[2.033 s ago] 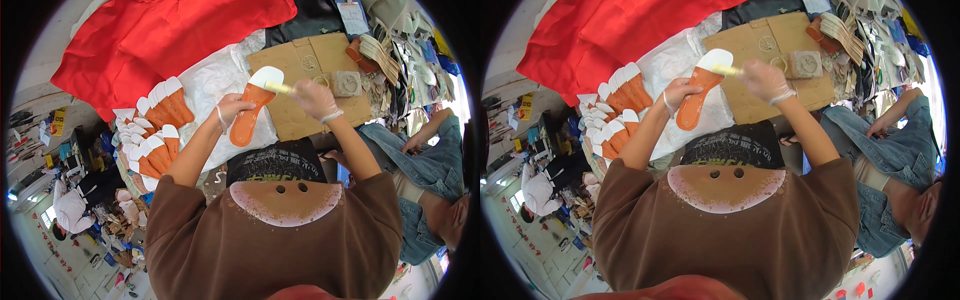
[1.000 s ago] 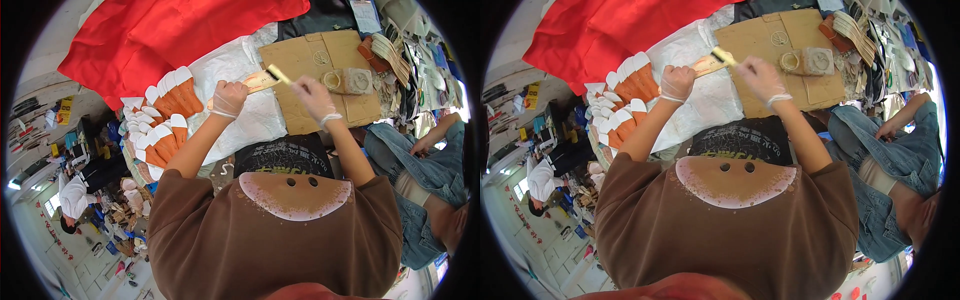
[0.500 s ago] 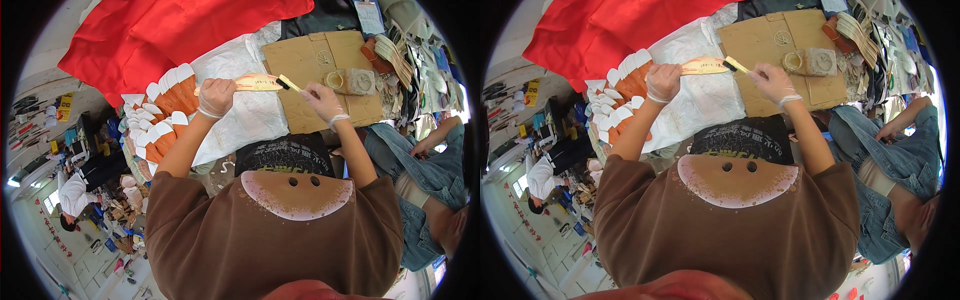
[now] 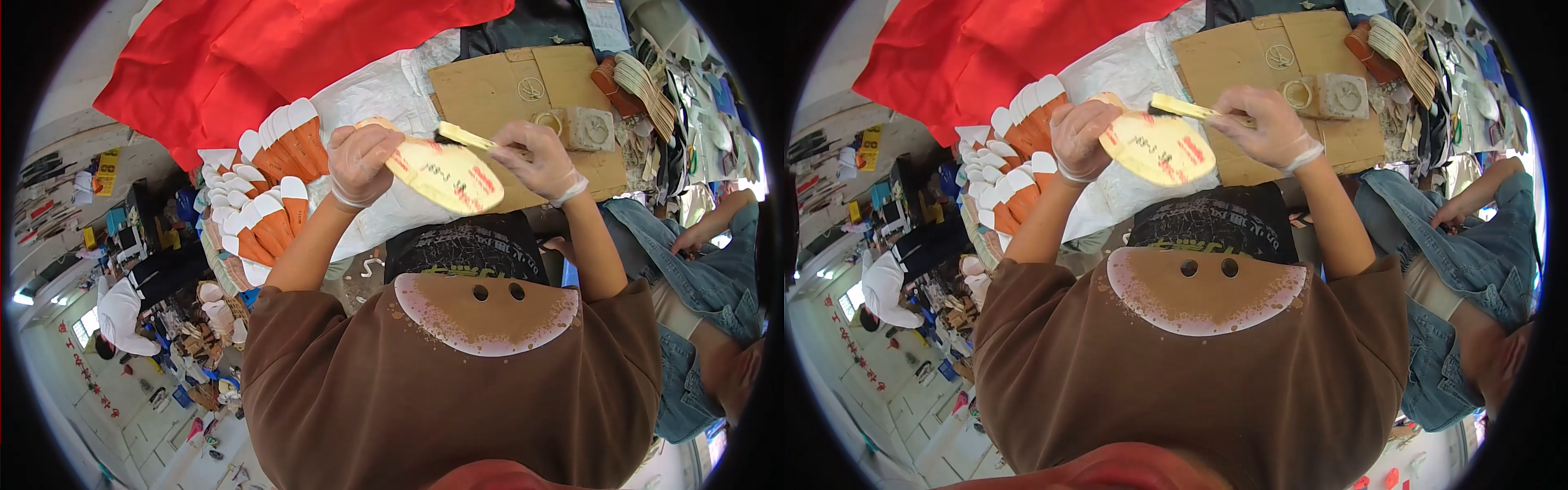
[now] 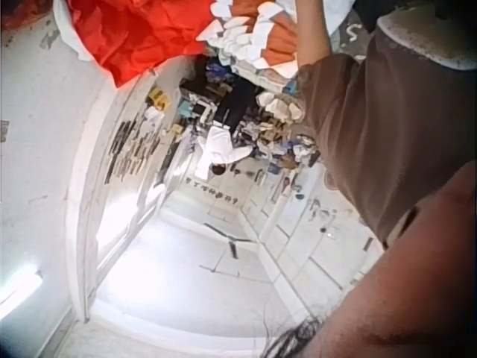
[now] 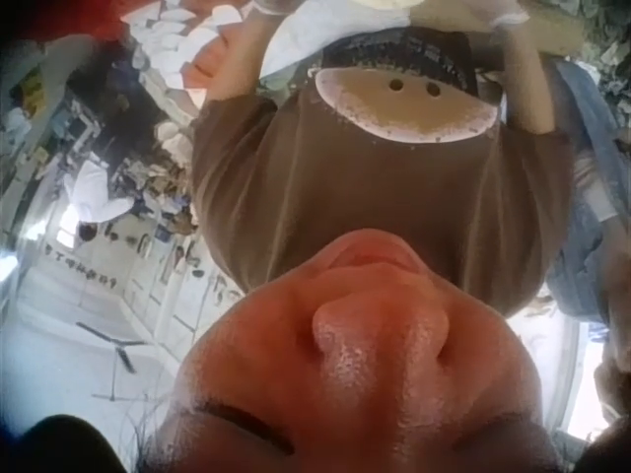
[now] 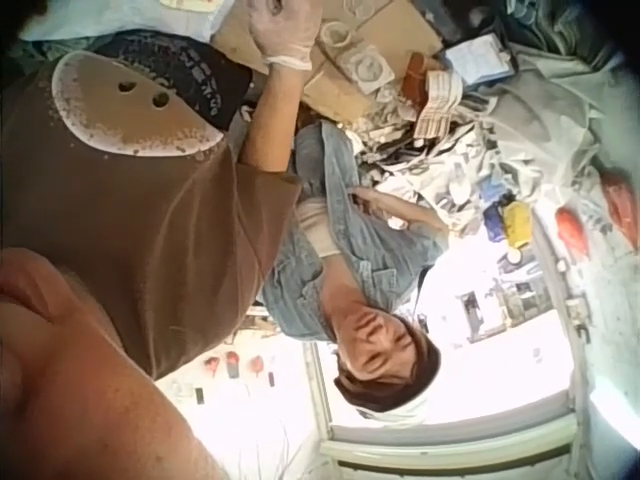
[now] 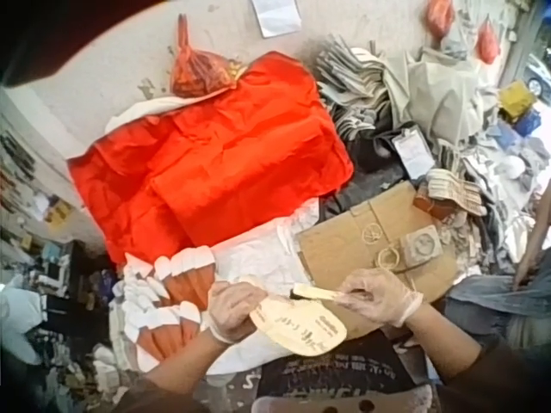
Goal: Applying adhesive to shoe soles and midsoles using a brush.
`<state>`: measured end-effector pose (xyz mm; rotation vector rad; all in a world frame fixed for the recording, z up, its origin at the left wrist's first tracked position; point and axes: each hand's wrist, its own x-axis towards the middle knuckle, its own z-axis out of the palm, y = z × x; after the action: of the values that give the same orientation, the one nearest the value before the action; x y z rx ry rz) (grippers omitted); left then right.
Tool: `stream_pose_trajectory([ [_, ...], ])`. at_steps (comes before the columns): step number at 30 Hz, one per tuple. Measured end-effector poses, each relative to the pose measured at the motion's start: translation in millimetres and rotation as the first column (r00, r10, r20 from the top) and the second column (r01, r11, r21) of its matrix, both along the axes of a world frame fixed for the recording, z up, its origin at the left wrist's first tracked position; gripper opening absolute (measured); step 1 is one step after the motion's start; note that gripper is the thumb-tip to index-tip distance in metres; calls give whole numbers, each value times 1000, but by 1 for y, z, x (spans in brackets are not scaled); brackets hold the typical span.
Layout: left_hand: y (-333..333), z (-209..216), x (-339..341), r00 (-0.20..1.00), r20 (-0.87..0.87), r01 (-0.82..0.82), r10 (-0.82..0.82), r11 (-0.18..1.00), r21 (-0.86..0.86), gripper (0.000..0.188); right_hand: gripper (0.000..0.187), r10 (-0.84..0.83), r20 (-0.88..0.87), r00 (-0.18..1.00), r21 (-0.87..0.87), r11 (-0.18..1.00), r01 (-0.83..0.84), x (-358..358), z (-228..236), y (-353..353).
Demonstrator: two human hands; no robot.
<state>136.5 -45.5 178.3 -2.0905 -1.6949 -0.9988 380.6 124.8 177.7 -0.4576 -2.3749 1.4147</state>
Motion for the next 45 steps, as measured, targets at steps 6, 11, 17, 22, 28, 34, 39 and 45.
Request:
stream_pose_trajectory([
  [6, -21, -27, -15, 989, 87, -114, 120, 990, -78, 24, 12, 101, -39, 994, 85, 992, -97, 28, 3, 0],
  [11, -56, -87, -29, 795, 145, -457, 589, 738, -497, 19, 17, -137, -53, 989, -243, 962, 121, 41, -40, -7],
  [17, -139, -151, -87, 127, 446, -492, 886, 447, -747, 43, 19, -452, 277, 848, -484, 696, 530, 22, -67, -13],
  [22, -190, -185, -175, -263, 831, -568, 489, 618, -544, 36, 19, -341, 238, 909, -381, 828, 410, 2, -85, -13],
  [28, -204, -173, -265, -408, 830, -667, 380, 497, -555, 31, 22, -277, 302, 912, -303, 880, 367, -30, -91, -20],
  [34, -209, -177, -308, -126, 672, -649, 730, 452, -613, 35, 24, -213, 399, 892, -246, 912, 328, -53, -90, -34],
  [39, -222, -194, -320, -29, 658, -660, 752, 480, -578, 32, 25, -176, 414, 893, -266, 915, 303, -62, -102, -39],
  [45, -220, -202, -333, -46, 458, -518, 888, 371, -771, 38, 25, -154, 456, 877, -269, 915, 301, -81, -99, -59],
])
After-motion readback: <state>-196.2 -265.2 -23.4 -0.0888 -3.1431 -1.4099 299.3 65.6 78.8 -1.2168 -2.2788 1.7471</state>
